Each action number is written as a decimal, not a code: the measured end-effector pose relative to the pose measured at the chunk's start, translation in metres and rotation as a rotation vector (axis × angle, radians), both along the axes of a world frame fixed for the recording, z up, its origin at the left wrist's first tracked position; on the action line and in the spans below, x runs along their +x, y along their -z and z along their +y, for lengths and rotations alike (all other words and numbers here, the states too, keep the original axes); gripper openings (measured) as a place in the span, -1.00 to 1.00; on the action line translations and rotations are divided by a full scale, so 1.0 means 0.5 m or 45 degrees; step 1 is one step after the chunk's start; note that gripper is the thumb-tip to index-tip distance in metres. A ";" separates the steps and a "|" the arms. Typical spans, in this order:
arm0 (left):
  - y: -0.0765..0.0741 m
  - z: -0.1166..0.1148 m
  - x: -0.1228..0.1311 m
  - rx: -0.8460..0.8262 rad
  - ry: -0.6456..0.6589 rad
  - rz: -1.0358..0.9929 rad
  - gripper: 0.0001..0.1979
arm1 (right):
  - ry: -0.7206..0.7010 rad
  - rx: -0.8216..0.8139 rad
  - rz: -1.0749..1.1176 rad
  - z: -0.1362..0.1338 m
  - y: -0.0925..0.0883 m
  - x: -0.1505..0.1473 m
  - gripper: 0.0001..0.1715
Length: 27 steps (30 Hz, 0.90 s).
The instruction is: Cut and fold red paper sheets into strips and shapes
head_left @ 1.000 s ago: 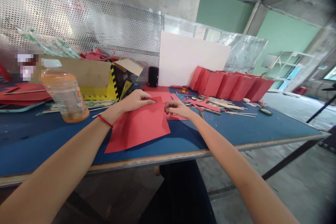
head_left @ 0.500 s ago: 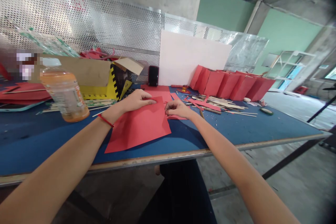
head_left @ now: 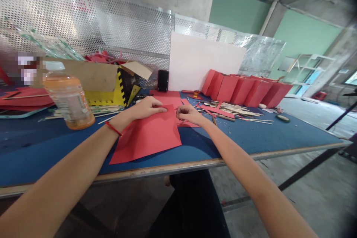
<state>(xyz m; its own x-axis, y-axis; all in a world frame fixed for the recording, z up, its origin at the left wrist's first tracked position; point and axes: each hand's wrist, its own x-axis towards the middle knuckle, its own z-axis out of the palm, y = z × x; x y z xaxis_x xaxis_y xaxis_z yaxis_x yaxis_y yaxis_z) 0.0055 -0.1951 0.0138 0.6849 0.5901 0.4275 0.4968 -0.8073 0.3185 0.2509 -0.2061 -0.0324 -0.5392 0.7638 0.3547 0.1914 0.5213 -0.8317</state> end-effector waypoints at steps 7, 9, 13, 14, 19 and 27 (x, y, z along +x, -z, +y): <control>0.005 0.002 0.006 -0.053 0.034 0.043 -0.50 | 0.052 0.109 0.073 0.005 0.000 -0.004 -0.89; 0.007 0.002 0.007 -0.061 0.036 0.059 -0.50 | 0.053 0.144 0.068 0.007 0.002 -0.002 -0.89; 0.012 0.001 0.011 -0.099 0.034 0.069 -0.50 | 0.048 0.180 0.034 0.008 0.004 -0.001 -0.90; 0.012 -0.001 0.012 -0.110 0.036 0.067 -0.50 | 0.056 0.183 0.021 0.008 0.004 -0.002 -0.90; 0.009 -0.006 0.016 -0.104 0.080 0.091 -0.50 | 0.150 0.201 -0.015 0.005 -0.001 -0.005 -0.91; -0.005 0.019 -0.022 -0.207 -0.283 -0.565 -0.65 | 0.763 0.164 -0.069 0.050 0.004 0.040 -0.84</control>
